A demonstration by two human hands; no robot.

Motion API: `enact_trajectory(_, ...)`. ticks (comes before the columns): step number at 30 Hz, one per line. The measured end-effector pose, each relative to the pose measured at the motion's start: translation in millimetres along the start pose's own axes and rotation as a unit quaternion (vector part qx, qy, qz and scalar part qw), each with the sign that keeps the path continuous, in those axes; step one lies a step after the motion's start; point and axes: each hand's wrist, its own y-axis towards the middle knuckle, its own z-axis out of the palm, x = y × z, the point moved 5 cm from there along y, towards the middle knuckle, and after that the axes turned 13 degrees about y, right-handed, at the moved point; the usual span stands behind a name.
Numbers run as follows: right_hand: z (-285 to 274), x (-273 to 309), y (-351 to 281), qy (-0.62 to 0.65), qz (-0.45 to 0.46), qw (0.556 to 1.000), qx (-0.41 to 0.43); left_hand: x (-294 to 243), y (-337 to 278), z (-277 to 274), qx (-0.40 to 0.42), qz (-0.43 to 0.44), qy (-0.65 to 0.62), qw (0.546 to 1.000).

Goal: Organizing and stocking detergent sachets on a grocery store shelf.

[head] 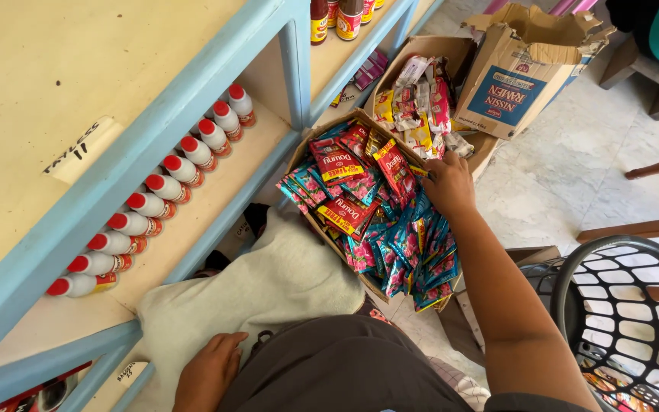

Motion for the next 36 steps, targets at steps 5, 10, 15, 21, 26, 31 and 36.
enact_trajectory(5,23.5,-19.7,9.0,-0.046,0.026,0.999,-0.014,-12.7,10.4,-9.7,0.025,-0.024,0.003,0.999)
enact_trajectory(10,9.4,-33.1,7.2,-0.008,0.018,0.999,-0.027,9.0,26.4,22.6,-0.012,0.066,-0.017,0.998)
enact_trajectory(15,-33.3,-26.8,-8.6,0.229,0.02,0.973,0.001,7.8,20.8,15.4,0.018,0.035,-0.014,0.999)
enact_trajectory(21,-98.4,66.4,-9.8,0.663,-0.026,0.748,-0.028,15.8,20.4,22.9,-0.019,0.059,-0.051,0.997)
enact_trajectory(26,-45.4,137.4,-10.3,0.851,0.021,0.525,0.001,13.2,18.5,14.6,-0.071,0.101,-0.1,0.987)
enact_trajectory(31,81.9,271.8,-83.6,0.844,0.33,0.341,0.25,-5.4,-9.6,-42.1,-0.155,0.134,-0.177,0.963)
enact_trajectory(36,138.9,332.1,-126.2,0.796,0.388,0.334,0.324,3.4,-47.6,-92.7,-0.153,0.054,-0.26,0.952)
